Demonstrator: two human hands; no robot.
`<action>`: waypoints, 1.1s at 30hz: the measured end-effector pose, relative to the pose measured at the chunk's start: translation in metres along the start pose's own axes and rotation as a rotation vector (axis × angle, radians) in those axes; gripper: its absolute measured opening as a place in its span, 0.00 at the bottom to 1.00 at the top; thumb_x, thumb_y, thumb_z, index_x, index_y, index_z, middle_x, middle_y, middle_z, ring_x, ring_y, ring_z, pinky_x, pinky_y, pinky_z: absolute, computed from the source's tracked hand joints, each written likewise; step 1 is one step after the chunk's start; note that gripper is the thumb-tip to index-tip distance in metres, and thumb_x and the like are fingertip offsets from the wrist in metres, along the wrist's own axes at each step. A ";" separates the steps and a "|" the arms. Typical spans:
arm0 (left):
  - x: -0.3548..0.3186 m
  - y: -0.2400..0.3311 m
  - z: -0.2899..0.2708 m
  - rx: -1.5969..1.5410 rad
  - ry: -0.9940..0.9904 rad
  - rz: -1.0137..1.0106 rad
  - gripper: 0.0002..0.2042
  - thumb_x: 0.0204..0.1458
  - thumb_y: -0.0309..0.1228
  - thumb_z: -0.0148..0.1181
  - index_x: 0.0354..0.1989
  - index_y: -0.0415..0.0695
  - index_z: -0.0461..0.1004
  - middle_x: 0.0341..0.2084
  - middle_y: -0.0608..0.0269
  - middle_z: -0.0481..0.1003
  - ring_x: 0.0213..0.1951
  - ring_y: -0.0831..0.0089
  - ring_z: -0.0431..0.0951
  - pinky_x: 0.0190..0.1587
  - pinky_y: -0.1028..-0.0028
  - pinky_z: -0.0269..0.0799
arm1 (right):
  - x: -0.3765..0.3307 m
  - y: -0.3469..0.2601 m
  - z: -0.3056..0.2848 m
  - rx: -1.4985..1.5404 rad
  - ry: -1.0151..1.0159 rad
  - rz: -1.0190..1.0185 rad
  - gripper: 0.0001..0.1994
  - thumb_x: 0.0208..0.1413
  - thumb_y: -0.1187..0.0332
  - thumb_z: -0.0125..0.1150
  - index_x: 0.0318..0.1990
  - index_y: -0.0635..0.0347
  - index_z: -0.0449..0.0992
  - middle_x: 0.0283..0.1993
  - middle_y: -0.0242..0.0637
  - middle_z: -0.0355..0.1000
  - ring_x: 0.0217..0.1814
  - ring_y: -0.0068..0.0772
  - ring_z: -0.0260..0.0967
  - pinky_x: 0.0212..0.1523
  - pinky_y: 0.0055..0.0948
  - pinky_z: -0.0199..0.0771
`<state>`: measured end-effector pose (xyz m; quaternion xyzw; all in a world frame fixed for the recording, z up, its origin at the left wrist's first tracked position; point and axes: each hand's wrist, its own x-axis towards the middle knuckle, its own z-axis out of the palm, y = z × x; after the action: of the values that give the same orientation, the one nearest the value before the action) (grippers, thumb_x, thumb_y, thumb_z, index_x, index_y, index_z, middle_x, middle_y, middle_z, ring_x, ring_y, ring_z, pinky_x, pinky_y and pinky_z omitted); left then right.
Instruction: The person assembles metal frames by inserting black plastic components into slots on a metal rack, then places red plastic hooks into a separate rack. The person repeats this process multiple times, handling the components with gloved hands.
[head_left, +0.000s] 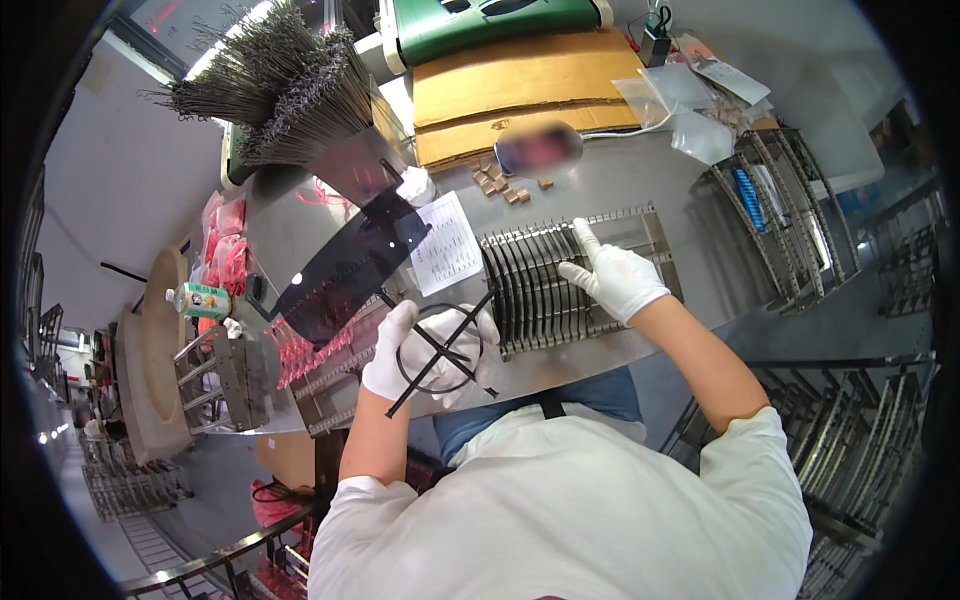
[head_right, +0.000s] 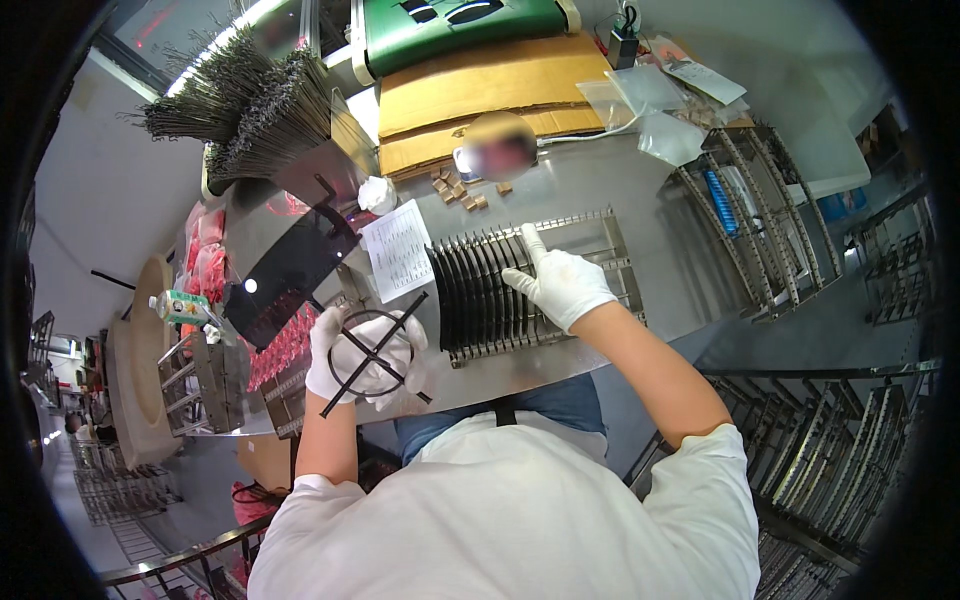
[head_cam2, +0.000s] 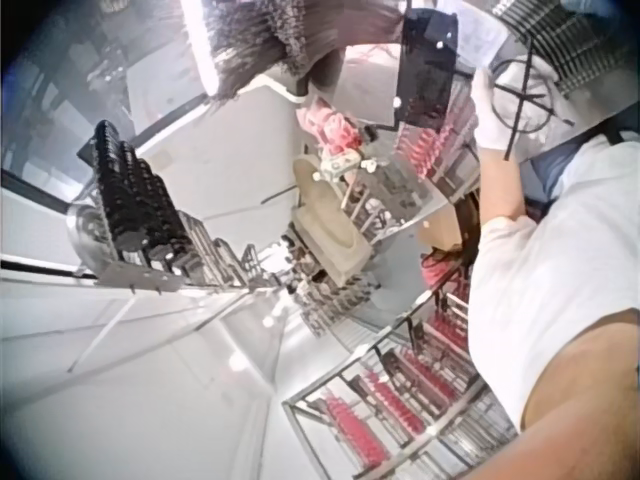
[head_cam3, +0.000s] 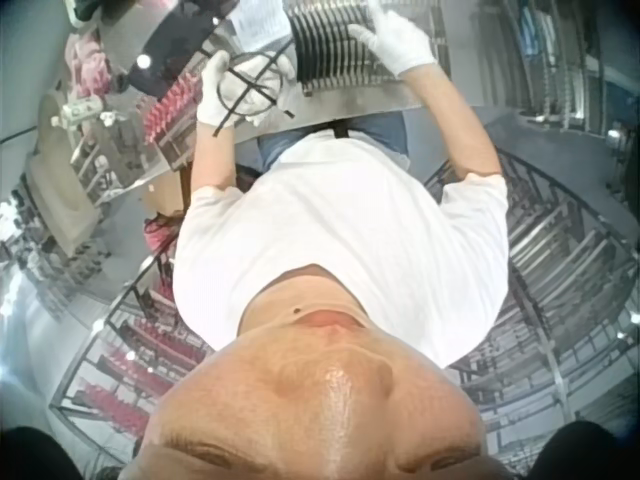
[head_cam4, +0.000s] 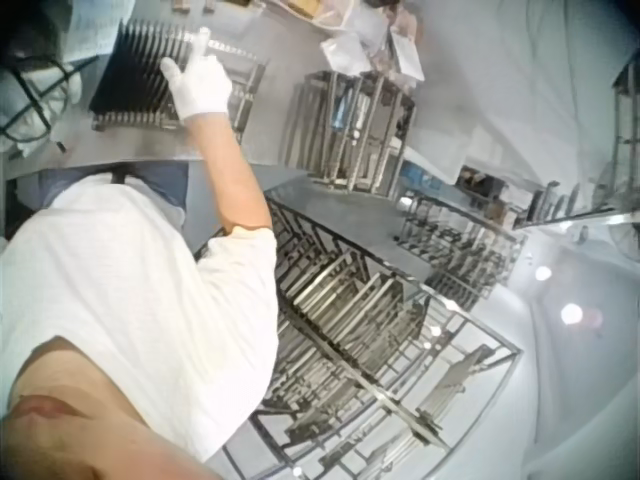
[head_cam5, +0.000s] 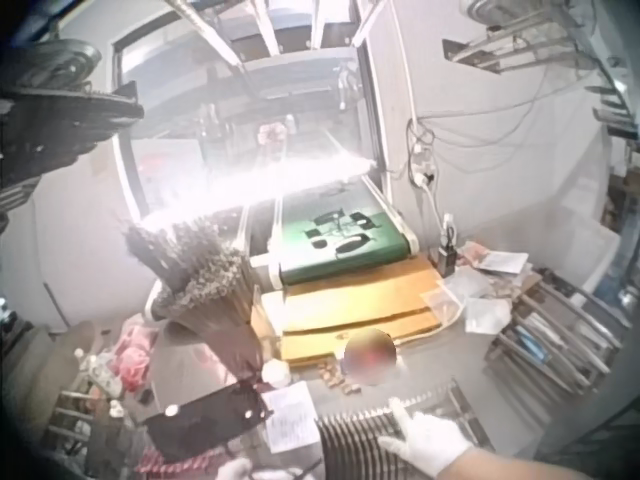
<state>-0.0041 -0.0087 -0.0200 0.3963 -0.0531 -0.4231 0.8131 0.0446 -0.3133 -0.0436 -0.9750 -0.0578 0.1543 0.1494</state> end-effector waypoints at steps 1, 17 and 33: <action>0.001 0.005 0.006 0.062 -0.025 -0.032 0.57 0.48 0.78 0.42 0.54 0.21 0.63 0.30 0.33 0.77 0.12 0.67 0.72 0.12 0.78 0.69 | -0.002 -0.005 -0.008 -0.010 0.015 0.001 0.42 0.63 0.44 0.59 0.77 0.54 0.52 0.56 0.56 0.74 0.54 0.58 0.75 0.51 0.51 0.76; -0.008 0.022 0.008 1.012 -0.131 -0.793 0.21 0.66 0.45 0.49 0.43 0.37 0.79 0.21 0.62 0.77 0.22 0.77 0.72 0.26 0.74 0.66 | -0.040 -0.043 -0.029 0.503 0.307 -0.388 0.33 0.55 0.74 0.60 0.72 0.50 0.67 0.37 0.40 0.75 0.33 0.32 0.74 0.35 0.33 0.77; -0.186 0.126 -0.077 -0.252 0.399 1.133 0.15 0.62 0.30 0.58 0.53 0.35 0.72 0.37 0.64 0.72 0.37 0.74 0.70 0.42 0.71 0.69 | 0.014 0.051 0.056 1.174 -0.283 0.270 0.26 0.70 0.41 0.45 0.46 0.54 0.78 0.28 0.33 0.76 0.26 0.25 0.72 0.29 0.26 0.71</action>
<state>-0.0088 0.2141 0.0608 0.2788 -0.0516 0.1542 0.9465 0.0433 -0.3439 -0.1144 -0.6990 0.1413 0.3056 0.6309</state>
